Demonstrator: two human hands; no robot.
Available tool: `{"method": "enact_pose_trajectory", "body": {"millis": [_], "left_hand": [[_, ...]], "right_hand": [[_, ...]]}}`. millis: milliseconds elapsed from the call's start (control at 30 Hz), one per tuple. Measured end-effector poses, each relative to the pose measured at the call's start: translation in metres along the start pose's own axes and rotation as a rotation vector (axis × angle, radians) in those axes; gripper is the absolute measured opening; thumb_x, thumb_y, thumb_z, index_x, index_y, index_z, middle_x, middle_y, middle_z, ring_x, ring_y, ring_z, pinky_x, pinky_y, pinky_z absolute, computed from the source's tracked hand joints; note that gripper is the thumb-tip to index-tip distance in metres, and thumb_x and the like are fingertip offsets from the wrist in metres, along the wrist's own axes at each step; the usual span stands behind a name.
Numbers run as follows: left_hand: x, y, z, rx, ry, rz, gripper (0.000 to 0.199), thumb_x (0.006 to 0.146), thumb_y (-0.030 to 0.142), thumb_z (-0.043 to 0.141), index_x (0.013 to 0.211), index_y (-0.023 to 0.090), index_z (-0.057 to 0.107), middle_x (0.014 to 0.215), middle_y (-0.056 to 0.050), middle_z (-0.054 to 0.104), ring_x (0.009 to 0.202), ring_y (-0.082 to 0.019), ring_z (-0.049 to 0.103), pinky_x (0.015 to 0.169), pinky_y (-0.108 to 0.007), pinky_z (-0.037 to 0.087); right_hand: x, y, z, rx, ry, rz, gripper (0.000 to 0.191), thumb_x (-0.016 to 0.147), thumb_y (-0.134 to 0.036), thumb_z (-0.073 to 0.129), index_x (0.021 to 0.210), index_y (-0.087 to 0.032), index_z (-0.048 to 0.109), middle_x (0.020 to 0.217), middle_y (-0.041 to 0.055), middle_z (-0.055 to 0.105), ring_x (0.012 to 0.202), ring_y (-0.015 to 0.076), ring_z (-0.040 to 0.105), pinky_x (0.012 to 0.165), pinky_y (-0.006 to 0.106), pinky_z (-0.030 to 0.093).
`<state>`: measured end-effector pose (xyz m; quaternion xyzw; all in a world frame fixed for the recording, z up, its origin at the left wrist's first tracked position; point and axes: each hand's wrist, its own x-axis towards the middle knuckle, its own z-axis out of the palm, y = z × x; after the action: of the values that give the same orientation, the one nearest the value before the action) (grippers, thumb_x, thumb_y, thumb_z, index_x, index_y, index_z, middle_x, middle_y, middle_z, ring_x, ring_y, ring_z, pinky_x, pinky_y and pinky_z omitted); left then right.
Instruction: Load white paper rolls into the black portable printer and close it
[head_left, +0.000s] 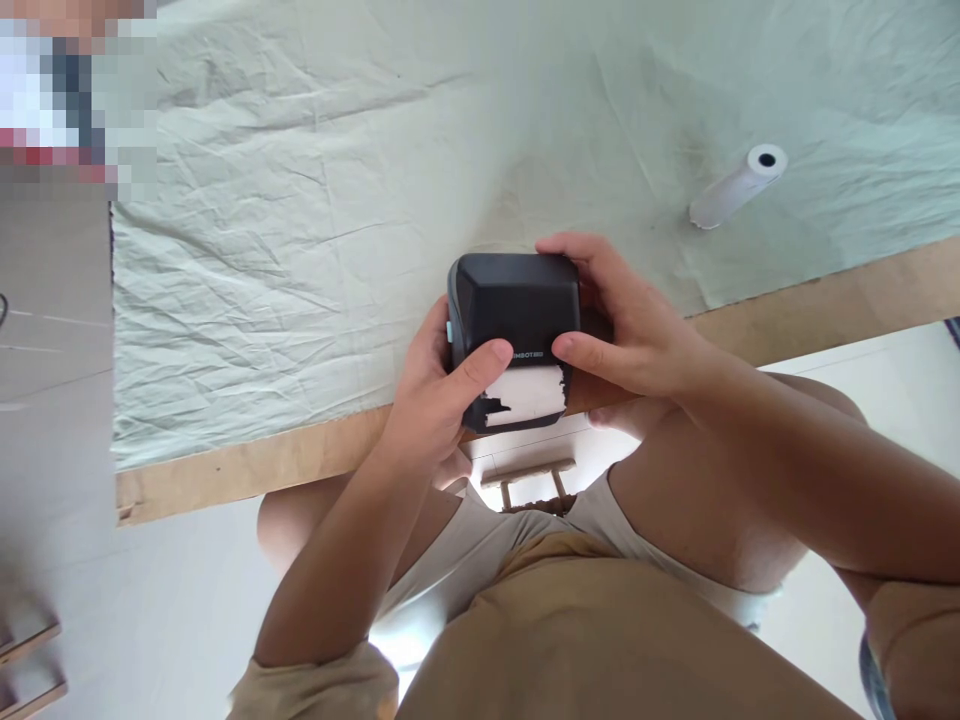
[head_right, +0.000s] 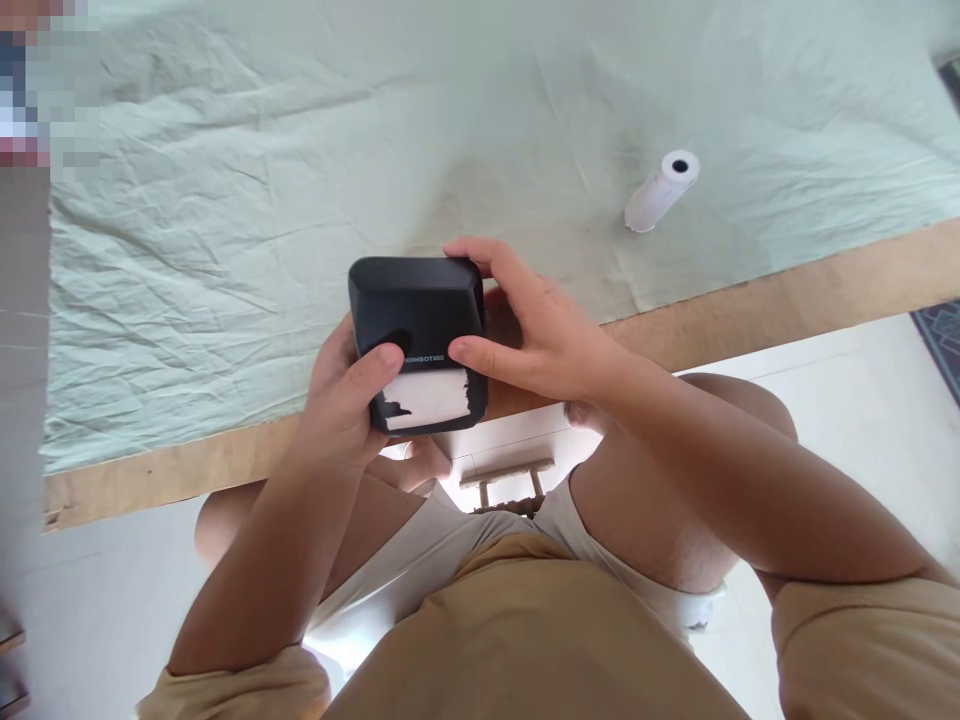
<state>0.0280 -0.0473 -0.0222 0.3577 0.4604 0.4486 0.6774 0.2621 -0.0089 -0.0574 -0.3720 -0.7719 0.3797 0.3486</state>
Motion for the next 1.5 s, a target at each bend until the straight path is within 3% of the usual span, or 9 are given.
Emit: {"method": "enact_pose_trajectory", "body": {"millis": [167,300,500,700,867,1033,1300,1400,1500], "left_hand": [[0.004,-0.001,-0.002,-0.012,0.016,0.007,0.048,0.083,0.052,0.1,0.117,0.026,0.079,0.104,-0.005,0.083,0.091,-0.027,0.082,0.07,-0.033,0.066],[0.006,-0.005,-0.003,-0.034,0.005,0.042,0.048,0.091,0.061,0.091,0.124,0.028,0.08,0.112,-0.006,0.086,0.108,-0.032,0.085,0.076,-0.035,0.068],[0.012,-0.004,0.006,-0.159,0.061,0.02,0.034,0.095,0.058,0.084,0.103,0.025,0.079,0.106,-0.005,0.087,0.127,-0.036,0.084,0.097,-0.043,0.073],[0.013,-0.008,0.0,-0.139,0.144,-0.088,0.048,0.102,0.07,0.075,0.109,0.022,0.08,0.106,-0.008,0.089,0.128,-0.037,0.084,0.102,-0.045,0.071],[0.011,-0.01,-0.002,-0.141,0.169,-0.105,0.04,0.108,0.059,0.071,0.109,0.021,0.083,0.101,-0.008,0.09,0.116,-0.032,0.087,0.091,-0.039,0.072],[0.009,-0.009,0.007,-0.184,0.198,-0.025,0.036,0.115,0.046,0.062,0.105,0.018,0.084,0.102,-0.009,0.09,0.117,-0.03,0.088,0.097,-0.038,0.072],[0.009,-0.015,0.006,-0.149,0.21,-0.005,0.057,0.1,0.077,0.076,0.106,0.02,0.082,0.106,-0.011,0.089,0.125,-0.037,0.086,0.101,-0.044,0.073],[0.013,-0.015,0.005,-0.184,0.155,0.076,0.047,0.099,0.07,0.081,0.097,0.022,0.081,0.099,-0.007,0.088,0.121,-0.035,0.087,0.097,-0.043,0.074],[0.015,-0.012,0.005,-0.192,0.122,0.062,0.038,0.095,0.059,0.09,0.09,0.023,0.08,0.083,-0.003,0.083,0.106,-0.032,0.088,0.09,-0.042,0.075]], "right_hand": [[0.001,0.005,0.001,-0.033,0.024,-0.011,0.071,0.1,-0.049,0.077,0.164,-0.035,0.049,0.149,0.008,0.075,0.107,0.0247,0.081,0.088,0.041,0.072],[0.0,0.009,0.002,-0.034,0.035,-0.078,0.07,0.103,-0.045,0.075,0.167,-0.039,0.046,0.149,0.0059,0.074,0.102,0.022,0.08,0.084,0.038,0.071],[-0.001,0.001,-0.002,-0.109,0.028,0.024,0.07,0.104,-0.051,0.073,0.168,-0.035,0.05,0.153,0.0102,0.072,0.109,0.0253,0.079,0.094,0.044,0.072],[0.002,-0.011,-0.005,-0.181,-0.012,0.128,0.071,0.105,-0.062,0.068,0.169,-0.034,0.053,0.16,0.0106,0.067,0.118,0.0305,0.078,0.103,0.05,0.07],[0.004,-0.019,-0.004,-0.171,-0.025,0.167,0.07,0.108,-0.052,0.067,0.171,-0.029,0.048,0.167,0.0132,0.063,0.11,0.0275,0.079,0.101,0.05,0.07],[0.003,-0.026,-0.003,-0.207,-0.029,0.189,0.069,0.106,-0.046,0.072,0.17,-0.033,0.048,0.164,0.0111,0.066,0.109,0.0284,0.079,0.101,0.05,0.07],[0.001,-0.014,-0.003,-0.198,-0.061,0.105,0.078,0.105,-0.053,0.07,0.174,-0.027,0.044,0.166,0.0149,0.063,0.111,0.0282,0.078,0.101,0.051,0.07],[-0.001,-0.011,-0.004,-0.173,-0.044,0.105,0.081,0.104,-0.057,0.072,0.175,-0.031,0.044,0.17,0.0155,0.058,0.11,0.0273,0.078,0.1,0.049,0.07],[-0.004,-0.009,-0.004,-0.15,-0.019,0.101,0.086,0.101,-0.064,0.077,0.175,-0.033,0.044,0.168,0.0159,0.056,0.108,0.0246,0.076,0.1,0.046,0.071]]}}
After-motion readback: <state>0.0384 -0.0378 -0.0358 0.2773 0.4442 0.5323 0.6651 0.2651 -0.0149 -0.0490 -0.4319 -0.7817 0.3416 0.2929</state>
